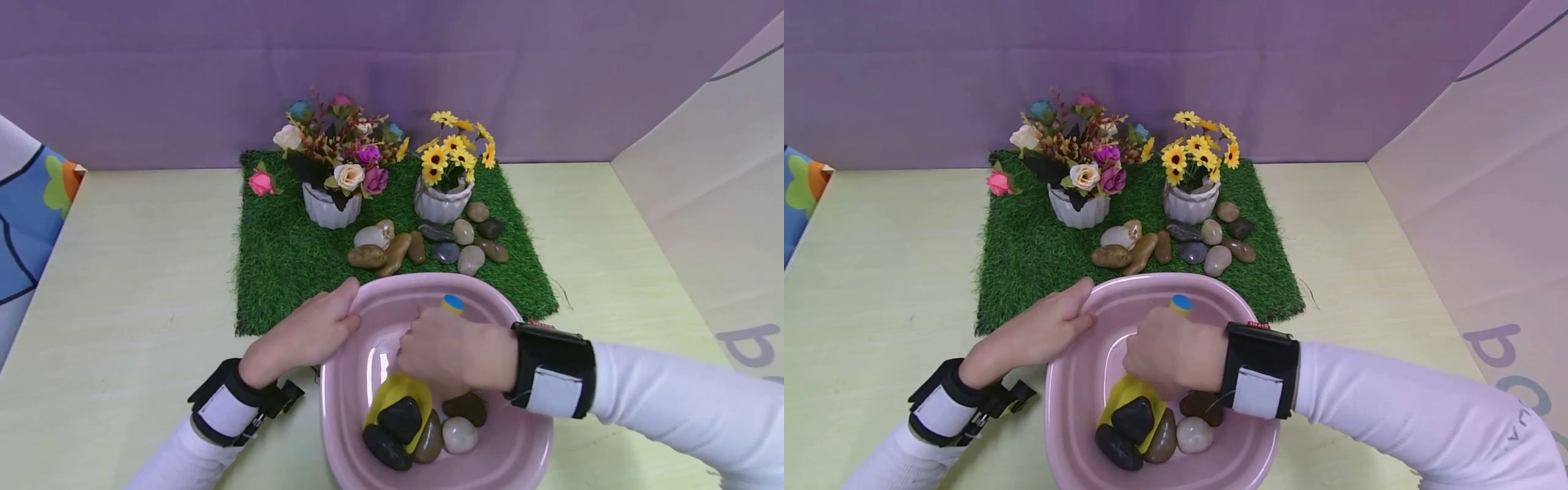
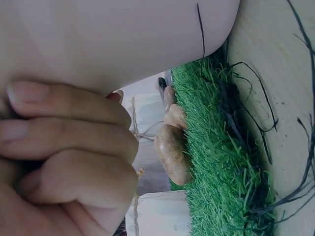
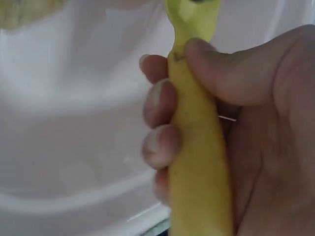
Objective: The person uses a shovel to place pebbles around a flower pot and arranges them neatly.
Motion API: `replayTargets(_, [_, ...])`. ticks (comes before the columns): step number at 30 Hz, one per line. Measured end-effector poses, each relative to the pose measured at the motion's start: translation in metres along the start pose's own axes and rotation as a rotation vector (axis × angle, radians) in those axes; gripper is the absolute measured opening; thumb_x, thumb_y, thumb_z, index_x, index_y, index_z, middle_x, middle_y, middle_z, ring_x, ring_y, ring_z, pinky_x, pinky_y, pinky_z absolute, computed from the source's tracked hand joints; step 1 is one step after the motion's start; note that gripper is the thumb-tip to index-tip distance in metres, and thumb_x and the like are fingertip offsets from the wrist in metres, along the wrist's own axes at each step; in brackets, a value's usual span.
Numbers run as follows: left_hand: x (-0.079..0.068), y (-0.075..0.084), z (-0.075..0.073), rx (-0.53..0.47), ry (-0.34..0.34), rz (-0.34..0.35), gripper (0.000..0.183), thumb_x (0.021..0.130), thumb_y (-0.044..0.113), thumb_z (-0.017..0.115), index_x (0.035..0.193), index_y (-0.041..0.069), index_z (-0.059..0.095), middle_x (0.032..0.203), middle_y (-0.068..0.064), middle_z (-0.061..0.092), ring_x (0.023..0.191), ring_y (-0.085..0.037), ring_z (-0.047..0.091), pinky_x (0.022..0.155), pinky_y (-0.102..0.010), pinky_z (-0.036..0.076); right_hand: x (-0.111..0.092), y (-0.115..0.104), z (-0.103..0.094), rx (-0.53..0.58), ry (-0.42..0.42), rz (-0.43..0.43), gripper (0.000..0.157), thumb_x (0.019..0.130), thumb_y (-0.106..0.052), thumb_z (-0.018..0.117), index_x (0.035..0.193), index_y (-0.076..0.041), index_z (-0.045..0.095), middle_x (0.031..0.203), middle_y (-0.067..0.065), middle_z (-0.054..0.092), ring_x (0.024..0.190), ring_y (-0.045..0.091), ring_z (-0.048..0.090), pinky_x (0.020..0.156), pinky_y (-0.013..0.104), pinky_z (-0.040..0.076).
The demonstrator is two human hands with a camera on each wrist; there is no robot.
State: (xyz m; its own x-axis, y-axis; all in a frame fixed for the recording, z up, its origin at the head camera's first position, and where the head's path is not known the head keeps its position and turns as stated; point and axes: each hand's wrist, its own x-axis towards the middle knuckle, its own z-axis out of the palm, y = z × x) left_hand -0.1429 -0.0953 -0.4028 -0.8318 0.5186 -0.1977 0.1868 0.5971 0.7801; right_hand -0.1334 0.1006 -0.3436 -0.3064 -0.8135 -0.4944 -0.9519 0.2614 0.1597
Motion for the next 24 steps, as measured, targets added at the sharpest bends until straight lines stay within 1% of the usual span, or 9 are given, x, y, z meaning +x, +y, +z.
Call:
replayTargets(2, [0.0,0.001,0.0,0.006,0.005,-0.011,0.005,0.098,0.009,0.043,0.099,0.005,0.041,0.074,-0.013,0.056,0.047,-0.011,0.06,0.041,-0.026,0.052,-0.001,0.0,0.005,0.048,-0.019,0.009,0.012,0.076,-0.03,0.074,0.082,-0.021,0.068,0.081,-0.005,0.073,0.069,0.014,0.062,0.066,0.031,0.05])
replayTargets(4, [0.0,0.002,0.001,0.009,0.006,-0.023,0.005,0.098,0.009,0.043,0.1,0.005,0.041,0.073,-0.013,0.057,0.046,-0.011,0.06,0.04,-0.026,0.052,-0.002,0.002,0.009,0.089,-0.043,0.023,0.011,0.078,-0.029,0.073,0.082,-0.02,0.067,0.08,-0.004,0.072,0.07,0.015,0.062,0.071,0.032,0.05])
replayTargets(7, [0.0,0.002,0.001,0.014,0.005,-0.033,0.005,0.098,0.01,0.043,0.099,0.005,0.041,0.072,-0.012,0.056,0.045,-0.012,0.06,0.04,-0.027,0.052,-0.005,0.005,0.013,0.153,-0.079,0.022,0.01,0.079,-0.024,0.073,0.083,-0.018,0.066,0.081,-0.003,0.071,0.073,0.016,0.06,0.078,0.033,0.05])
replayTargets(9, [0.0,0.002,0.001,0.012,0.003,-0.032,0.005,0.098,0.01,0.043,0.099,0.005,0.04,0.072,-0.012,0.056,0.045,-0.012,0.06,0.04,-0.027,0.052,-0.006,0.006,0.014,0.198,-0.1,0.019,0.011,0.078,-0.02,0.073,0.081,-0.019,0.063,0.079,-0.004,0.068,0.073,0.014,0.057,0.08,0.033,0.049])
replayTargets(11, [0.0,0.002,0.001,0.012,0.001,-0.031,0.005,0.098,0.01,0.042,0.099,0.005,0.04,0.072,-0.012,0.056,0.045,-0.011,0.06,0.04,-0.026,0.052,-0.007,0.007,0.015,0.227,-0.109,0.016,0.013,0.077,-0.015,0.073,0.079,-0.019,0.061,0.076,-0.004,0.065,0.071,0.013,0.055,0.079,0.031,0.048])
replayTargets(16, [-0.001,0.002,0.002,0.023,0.002,-0.032,0.005,0.098,0.01,0.042,0.099,0.006,0.04,0.071,-0.011,0.055,0.046,-0.011,0.06,0.041,-0.027,0.052,-0.01,0.006,0.017,0.24,-0.112,0.011,0.018,0.078,-0.011,0.073,0.076,-0.02,0.057,0.07,-0.005,0.062,0.065,0.012,0.052,0.074,0.028,0.04])
replayTargets(19, [-0.001,0.002,0.002,0.044,0.012,-0.035,0.005,0.098,0.011,0.043,0.099,0.006,0.041,0.07,-0.011,0.055,0.046,-0.011,0.059,0.042,-0.028,0.052,-0.011,0.006,0.019,0.262,-0.113,0.002,0.017,0.077,-0.008,0.072,0.078,-0.02,0.06,0.07,-0.006,0.061,0.064,0.011,0.049,0.074,0.028,0.035])
replayTargets(24, [-0.001,0.003,0.002,0.077,0.032,-0.031,0.006,0.098,0.012,0.044,0.096,0.007,0.041,0.068,-0.01,0.054,0.045,-0.011,0.058,0.043,-0.029,0.051,-0.013,0.008,0.026,0.334,-0.134,0.003,0.018,0.078,-0.007,0.071,0.087,-0.02,0.063,0.078,-0.007,0.06,0.069,0.011,0.045,0.075,0.029,0.031])
